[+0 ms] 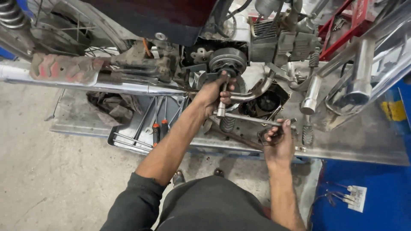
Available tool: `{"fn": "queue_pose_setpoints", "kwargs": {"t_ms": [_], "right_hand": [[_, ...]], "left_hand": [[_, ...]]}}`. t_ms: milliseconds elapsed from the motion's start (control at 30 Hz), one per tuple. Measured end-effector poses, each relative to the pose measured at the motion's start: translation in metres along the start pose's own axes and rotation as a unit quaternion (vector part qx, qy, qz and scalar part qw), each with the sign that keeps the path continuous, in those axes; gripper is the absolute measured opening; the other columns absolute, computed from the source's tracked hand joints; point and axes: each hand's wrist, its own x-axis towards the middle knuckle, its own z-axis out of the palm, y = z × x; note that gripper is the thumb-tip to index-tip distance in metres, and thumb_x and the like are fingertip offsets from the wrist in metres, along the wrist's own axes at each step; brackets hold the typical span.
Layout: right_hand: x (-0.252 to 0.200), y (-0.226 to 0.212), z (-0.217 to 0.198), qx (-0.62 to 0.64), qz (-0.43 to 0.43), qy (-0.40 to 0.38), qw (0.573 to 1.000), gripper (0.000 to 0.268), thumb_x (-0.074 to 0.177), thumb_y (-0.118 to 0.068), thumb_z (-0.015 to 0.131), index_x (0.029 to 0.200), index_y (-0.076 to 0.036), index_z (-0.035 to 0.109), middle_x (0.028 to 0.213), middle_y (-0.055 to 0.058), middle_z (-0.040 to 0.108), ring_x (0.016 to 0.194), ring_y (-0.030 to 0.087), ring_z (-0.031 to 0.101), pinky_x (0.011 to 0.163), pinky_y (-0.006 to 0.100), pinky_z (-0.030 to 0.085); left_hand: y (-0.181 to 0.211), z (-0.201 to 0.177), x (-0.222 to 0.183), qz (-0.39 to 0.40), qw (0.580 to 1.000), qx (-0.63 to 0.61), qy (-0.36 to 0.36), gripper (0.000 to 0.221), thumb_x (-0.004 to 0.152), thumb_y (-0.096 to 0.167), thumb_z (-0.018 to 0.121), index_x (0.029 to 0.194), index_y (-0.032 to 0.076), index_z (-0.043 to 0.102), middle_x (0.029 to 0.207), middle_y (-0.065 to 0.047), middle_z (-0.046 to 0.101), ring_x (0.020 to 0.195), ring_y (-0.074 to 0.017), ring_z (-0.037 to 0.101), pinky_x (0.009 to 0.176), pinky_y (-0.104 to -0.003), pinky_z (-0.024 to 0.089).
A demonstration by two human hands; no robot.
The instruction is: The person uses a T-handle socket wrench to loosen and remove bolts from a motorcycle engine component, then uses a hammer and a cloth to further disassemble and clean parts.
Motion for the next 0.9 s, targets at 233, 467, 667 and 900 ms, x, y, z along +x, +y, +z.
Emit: {"fn": "queue_pose_setpoints", "kwargs": {"t_ms": [233,467,667,900], "right_hand": [[-0.001,0.047,-0.011,0.113,0.12,0.001,0.986,0.019,0.098,-0.032,0.064,0.098,-0.014,0.066,0.068,-0.004,0.06,0.063,0.008,0.06,0.049,0.012,0.043],[-0.027,-0.009,0.029,-0.003,-0.076,0.033,0.997,0.029,0.099,-0.042,0.063,0.102,-0.013,0.064,0.063,0.002,0.055,0.056,0.011,0.059,0.051,0.02,0.051],[-0.039,-0.043,0.06,-0.144,-0.224,-0.022,0.964,0.027,0.104,-0.036,0.057,0.103,-0.009,0.061,0.067,0.003,0.054,0.061,0.01,0.06,0.059,0.024,0.057],[-0.028,-0.039,0.117,0.174,-0.146,-0.022,0.974,0.03,0.097,-0.047,0.056,0.086,-0.019,0.053,0.067,-0.008,0.036,0.055,0.009,0.041,0.056,0.022,0.04]], "left_hand": [[0.001,-0.008,0.017,-0.016,1.0,-0.015,-0.014,0.04,0.102,0.031,0.053,0.105,-0.008,0.059,0.086,-0.012,0.056,0.049,-0.0001,0.04,0.036,-0.012,0.033],[0.016,-0.007,0.007,-0.07,0.988,-0.113,-0.078,0.031,0.104,0.027,0.051,0.104,-0.004,0.053,0.088,-0.009,0.057,0.051,0.0018,0.041,0.036,-0.008,0.03],[0.006,-0.02,0.016,-0.079,0.97,-0.183,-0.139,0.03,0.102,0.027,0.057,0.104,-0.002,0.053,0.093,-0.014,0.063,0.053,0.0022,0.045,0.037,-0.007,0.03],[-0.005,-0.021,0.021,-0.066,0.969,-0.194,-0.135,0.032,0.105,0.028,0.053,0.111,-0.003,0.05,0.102,-0.017,0.064,0.057,0.0037,0.044,0.039,-0.007,0.031]]}}
